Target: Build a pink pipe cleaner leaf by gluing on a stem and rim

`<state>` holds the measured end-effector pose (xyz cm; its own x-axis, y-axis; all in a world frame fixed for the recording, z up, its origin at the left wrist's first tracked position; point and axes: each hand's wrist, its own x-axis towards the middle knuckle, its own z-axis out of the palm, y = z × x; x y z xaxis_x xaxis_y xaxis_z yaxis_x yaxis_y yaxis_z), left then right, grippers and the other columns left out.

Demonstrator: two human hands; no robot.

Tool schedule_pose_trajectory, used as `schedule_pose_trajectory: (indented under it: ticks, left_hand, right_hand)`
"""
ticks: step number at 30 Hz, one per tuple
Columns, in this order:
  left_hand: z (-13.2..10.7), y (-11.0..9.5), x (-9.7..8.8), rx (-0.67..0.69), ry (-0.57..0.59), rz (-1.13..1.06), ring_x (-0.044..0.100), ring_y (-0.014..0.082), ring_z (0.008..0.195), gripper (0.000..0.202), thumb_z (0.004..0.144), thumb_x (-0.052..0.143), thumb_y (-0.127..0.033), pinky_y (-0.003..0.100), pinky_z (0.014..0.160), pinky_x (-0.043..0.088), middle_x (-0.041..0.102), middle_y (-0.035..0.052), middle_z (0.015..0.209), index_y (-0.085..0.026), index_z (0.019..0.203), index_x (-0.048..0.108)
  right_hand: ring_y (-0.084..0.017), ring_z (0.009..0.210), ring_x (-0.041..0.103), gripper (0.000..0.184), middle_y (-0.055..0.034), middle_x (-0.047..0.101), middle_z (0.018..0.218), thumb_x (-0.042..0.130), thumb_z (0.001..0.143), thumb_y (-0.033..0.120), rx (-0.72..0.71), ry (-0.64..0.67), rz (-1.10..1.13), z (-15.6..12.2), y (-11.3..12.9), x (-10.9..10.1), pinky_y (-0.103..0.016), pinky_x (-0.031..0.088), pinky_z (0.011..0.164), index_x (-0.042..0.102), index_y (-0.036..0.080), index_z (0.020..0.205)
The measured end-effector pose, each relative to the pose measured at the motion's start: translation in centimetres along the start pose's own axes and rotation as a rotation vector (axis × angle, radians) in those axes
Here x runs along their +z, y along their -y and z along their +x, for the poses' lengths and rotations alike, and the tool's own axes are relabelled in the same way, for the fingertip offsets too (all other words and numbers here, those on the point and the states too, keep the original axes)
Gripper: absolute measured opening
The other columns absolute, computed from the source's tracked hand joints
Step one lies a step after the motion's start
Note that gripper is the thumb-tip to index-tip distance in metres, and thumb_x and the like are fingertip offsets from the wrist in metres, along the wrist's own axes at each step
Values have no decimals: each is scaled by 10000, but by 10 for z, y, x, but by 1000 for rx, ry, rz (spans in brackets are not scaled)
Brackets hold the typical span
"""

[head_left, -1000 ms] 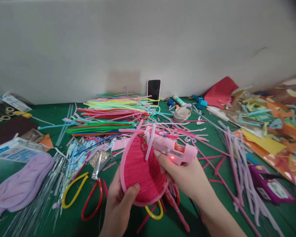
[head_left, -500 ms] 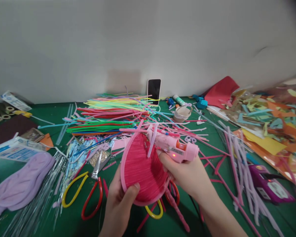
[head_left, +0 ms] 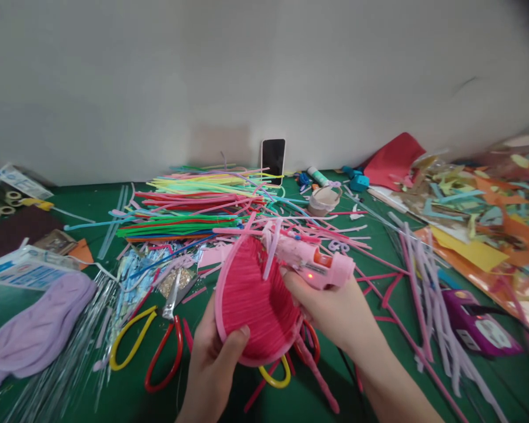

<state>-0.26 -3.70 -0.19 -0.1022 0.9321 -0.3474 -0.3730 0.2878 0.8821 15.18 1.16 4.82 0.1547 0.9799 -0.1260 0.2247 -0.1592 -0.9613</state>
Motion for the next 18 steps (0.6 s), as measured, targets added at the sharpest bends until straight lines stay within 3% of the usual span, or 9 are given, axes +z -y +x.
schedule_pose_trajectory:
  ticks: [11,15,18]
  left_hand:
    - [-1,-3,3,-13,-21,-7,641,308,1120,556,713,760,-295,370,944,532,723,95,1132,-182,1245,646]
    - [0,0,0,9,12,19,656,314,1084,554,714,766,-315,371,907,551,726,102,1116,-176,1238,654]
    - [2,3,-1,8,-48,22,663,306,1073,548,711,760,-300,368,918,546,733,92,1095,-179,1236,662]
  right_hand:
    - [-91,446,373,176,74,430,487,567,732,245,15,16,-18,-2,3,2,-220,302,432,438,223,613]
    - [-106,509,437,148,52,484,554,581,743,235,-47,-7,-3,0,-4,0,-226,370,483,481,219,635]
    - [-120,500,465,175,39,498,537,582,782,251,-90,4,-3,-1,-5,-4,-236,394,480,498,223,631]
